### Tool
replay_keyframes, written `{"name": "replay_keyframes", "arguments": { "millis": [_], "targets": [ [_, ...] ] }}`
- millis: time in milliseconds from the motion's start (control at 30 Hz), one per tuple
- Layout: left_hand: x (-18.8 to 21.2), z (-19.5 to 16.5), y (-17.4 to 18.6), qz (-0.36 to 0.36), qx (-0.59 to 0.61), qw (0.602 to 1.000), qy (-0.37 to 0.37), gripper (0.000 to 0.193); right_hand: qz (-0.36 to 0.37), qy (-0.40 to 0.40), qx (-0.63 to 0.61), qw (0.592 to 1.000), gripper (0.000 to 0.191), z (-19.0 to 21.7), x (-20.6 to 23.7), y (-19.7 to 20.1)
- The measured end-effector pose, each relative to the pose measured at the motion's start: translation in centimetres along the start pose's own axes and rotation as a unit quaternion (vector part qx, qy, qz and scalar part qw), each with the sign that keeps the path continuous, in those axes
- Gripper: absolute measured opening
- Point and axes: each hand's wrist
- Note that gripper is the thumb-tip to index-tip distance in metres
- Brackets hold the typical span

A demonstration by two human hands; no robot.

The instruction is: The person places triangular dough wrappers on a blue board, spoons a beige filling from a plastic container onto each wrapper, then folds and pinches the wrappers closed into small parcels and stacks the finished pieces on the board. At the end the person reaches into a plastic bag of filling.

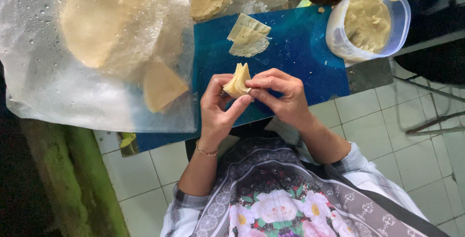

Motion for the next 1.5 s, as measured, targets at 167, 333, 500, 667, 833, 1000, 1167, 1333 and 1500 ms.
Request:
{"name": "replay_keyframes", "arguments": {
  "millis": [167,333,500,667,833,1000,1167,1333,1500],
  "targets": [
    [-0.1,0.4,0.0,-0.031,0.006,0.998,0.048,0.017,-0.054,-0.153,-0.097,0.982,0.012,-1.7,0.5,-0.6],
    [0.1,0.8,0.6,-0.024,0.063,0.996,0.061,0.018,-0.059,-0.327,-0.440,0.834,0.013,-4.9,0.3,0.5],
    [0.8,1.1,1.1,-0.078,0.078,0.993,0.040,0.017,-0.135,-0.352,-0.481,0.792,0.011,-5.9,-0.2,2.2],
    [1.2,0.9,0.9,-0.114,0.104,0.987,0.037,0.016,-0.213,-0.219,-0.252,0.918,0.009,-4.5,-2.6,3.1],
    [1.4,0.9,0.8,-0.099,0.111,0.988,0.042,0.014,-0.164,0.030,0.238,0.957,0.009,-1.9,-3.3,0.2],
    [1.9,1.3,0.7,-0.099,0.110,0.988,0.035,0.013,-0.062,0.172,0.420,0.889,0.021,-0.2,-2.5,-2.3],
    [1.9,1.1,0.6,-0.088,0.101,0.990,0.031,0.013,-0.061,0.182,0.424,0.885,0.031,-0.2,-2.0,-1.9],
    [1.6,1.0,0.4,-0.080,0.087,0.992,0.036,0.014,-0.071,0.148,0.379,0.911,0.029,-1.3,-2.0,-1.3],
    [1.4,1.0,0.6,-0.059,0.068,0.994,0.063,0.018,-0.074,0.117,0.335,0.932,0.026,-1.7,-2.6,-1.3]
  ]
}}
Point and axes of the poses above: each hand's wrist, its own x-axis away from the middle knuckle, its own y-axis out of the back of the hand, z = x × y, and after that the axes turned 9 degrees about -z, right-handed
